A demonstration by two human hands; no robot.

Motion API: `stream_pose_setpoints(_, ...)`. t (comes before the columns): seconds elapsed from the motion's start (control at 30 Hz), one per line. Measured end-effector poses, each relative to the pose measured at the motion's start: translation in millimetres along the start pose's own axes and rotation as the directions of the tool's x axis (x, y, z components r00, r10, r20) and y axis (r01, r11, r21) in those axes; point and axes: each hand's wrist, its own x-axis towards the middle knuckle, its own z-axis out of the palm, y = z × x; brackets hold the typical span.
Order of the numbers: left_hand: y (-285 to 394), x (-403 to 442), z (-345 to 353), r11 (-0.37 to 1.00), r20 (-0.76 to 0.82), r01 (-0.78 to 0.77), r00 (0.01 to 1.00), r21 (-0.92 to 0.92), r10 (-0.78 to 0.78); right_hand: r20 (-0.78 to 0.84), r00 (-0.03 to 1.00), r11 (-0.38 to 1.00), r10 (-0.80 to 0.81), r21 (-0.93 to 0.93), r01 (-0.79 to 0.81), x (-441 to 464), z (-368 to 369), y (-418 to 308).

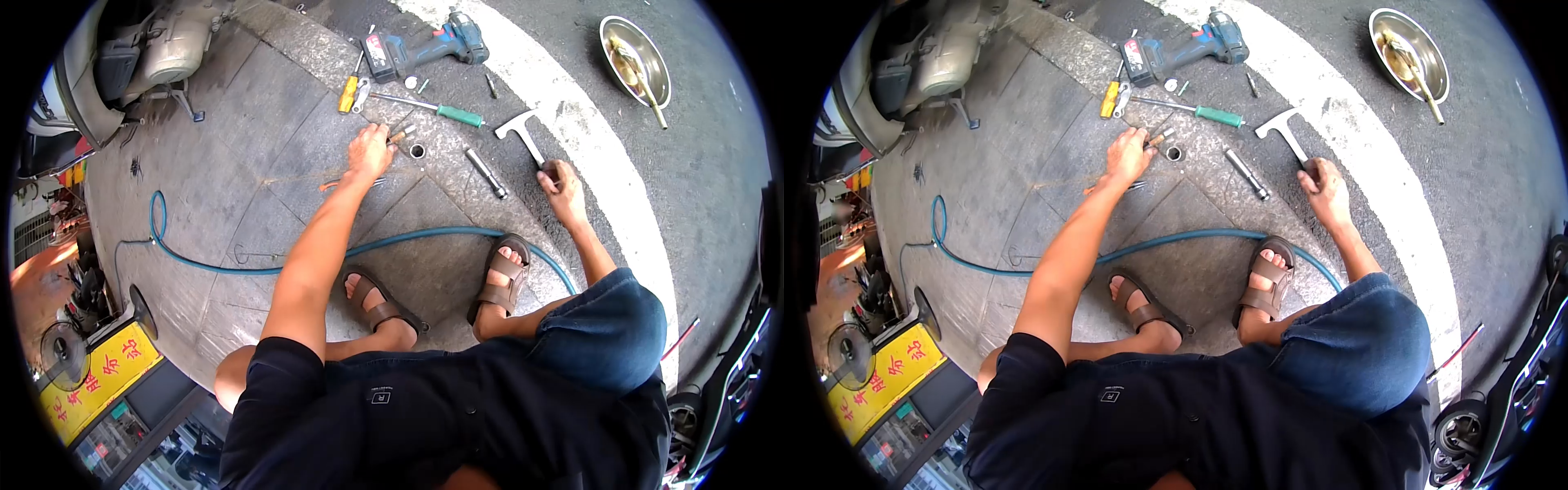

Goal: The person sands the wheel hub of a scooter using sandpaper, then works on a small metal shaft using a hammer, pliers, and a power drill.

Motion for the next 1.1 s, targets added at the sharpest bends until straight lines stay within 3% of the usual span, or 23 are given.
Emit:
stream_pose_setpoints(0.07,6.4,7.7,-12.8,0.973,0.163,0.144,0.98,-0.181,-0.115,0.13,0.991,0.987,0.043,0.151,-0.062,2.4,4.6,-13.6)
stream_pose_setpoints(0.13,4.1,-0.6,-25.7,0.955,0.092,0.098,0.993,-0.279,-0.075,0.203,0.974,0.995,-0.096,0.033,0.091,4.4,6.6,-20.8)
stream_pose_setpoints(0.2,5.5,-12.8,-41.3,0.812,0.136,0.098,0.99,-0.575,-0.023,0.339,0.941,0.996,-0.018,0.09,-0.013,14.6,-1.4,-42.6)
stream_pose_setpoints(0.27,28.7,-28.4,-81.7,0.806,0.152,0.065,0.988,-0.588,0.031,0.321,0.947,0.995,-0.028,0.1,-0.005,29.6,-3.3,-75.5)
stream_pose_setpoints(0.33,52.1,-39.4,-117.5,0.796,0.179,0.048,0.981,-0.603,0.077,0.256,0.942,0.947,-0.216,0.29,0.138,46.2,9.9,-101.3)
stream_pose_setpoints(0.4,68.2,-46.7,-142.6,0.839,0.141,-0.028,0.982,-0.544,0.124,0.409,0.874,0.926,-0.261,0.362,0.106,58.3,8.8,-137.7)
stream_pose_setpoints(0.47,79.4,-53.8,-163.1,0.847,0.107,-0.091,0.979,-0.524,0.171,0.572,0.79,0.86,-0.222,0.496,-0.117,57.8,12.7,-155.4)
stream_pose_setpoints(0.5,80.4,-57.7,-167.7,0.834,0.058,-0.122,0.982,-0.538,0.181,0.631,0.737,0.847,-0.243,0.509,-0.157,57.0,16.0,-159.9)
stream_pose_setpoints(0.57,76.8,-64.4,-175.9,0.83,0.002,-0.134,0.987,-0.542,0.16,0.562,0.782,0.855,-0.27,0.513,-0.074,46.1,26.0,-164.6)
stream_pose_setpoints(0.63,71.3,-67.9,-182.0,0.741,0.09,-0.039,0.987,-0.671,0.134,0.512,0.817,0.871,-0.266,0.491,-0.024,38.8,39.3,-160.9)
stream_pose_setpoints(0.67,69.5,-68.4,-178.9,0.747,0.093,-0.034,0.987,-0.664,0.128,0.539,0.818,0.794,-0.201,0.579,-0.186,38.5,42.8,-155.5)
stream_pose_setpoints(0.7,67.7,-69.0,-170.6,0.548,0.168,0.085,0.98,-0.832,0.102,0.572,0.809,0.683,-0.133,0.645,-0.344,37.0,46.3,-150.2)
stream_pose_setpoints(0.73,65.6,-68.5,-161.7,0.309,0.249,0.207,0.963,-0.928,0.102,0.569,0.812,0.674,-0.127,0.65,-0.35,34.7,50.1,-145.5)
stream_pose_setpoints(0.77,63.4,-66.4,-152.9,0.316,0.256,0.209,0.96,-0.925,0.114,0.55,0.823,0.658,-0.144,0.674,-0.336,32.8,49.0,-144.4)
stream_pose_setpoints(0.8,60.6,-64.4,-142.9,0.204,0.3,0.277,0.95,-0.939,0.089,0.533,0.831,0.645,-0.163,0.695,-0.319,31.5,48.1,-143.0)
stream_pose_setpoints(0.83,56.5,-63.0,-132.6,0.084,0.344,0.338,0.937,-0.937,0.062,0.52,0.845,0.631,-0.121,0.698,-0.339,30.4,48.2,-139.5)
stream_pose_setpoints(0.87,51.0,-59.8,-120.0,0.08,0.345,0.341,0.937,-0.937,0.055,0.495,0.864,0.586,-0.091,0.728,-0.355,28.6,45.7,-135.5)
stream_pose_setpoints(0.93,39.2,-48.3,-96.2,-0.147,0.423,0.407,0.9,-0.902,-0.107,0.477,0.876,0.552,0.075,0.711,-0.435,29.2,45.3,-120.9)
stream_pose_setpoints(1.0,35.6,-38.0,-84.7,-0.201,0.43,0.4,0.892,-0.894,-0.14,0.462,0.876,0.545,0.138,0.703,-0.457,22.9,46.2,-102.3)
stream_pose_setpoints(1.07,34.3,-26.4,-74.4,-0.316,0.413,0.356,0.901,-0.879,-0.135,0.471,0.87,0.706,0.148,0.566,-0.426,13.0,56.1,-68.8)
stream_pose_setpoints(1.1,33.1,-19.3,-70.0,-0.128,0.304,0.281,0.924,-0.951,-0.232,0.481,0.863,0.707,0.157,0.555,-0.438,2.3,63.9,-46.9)
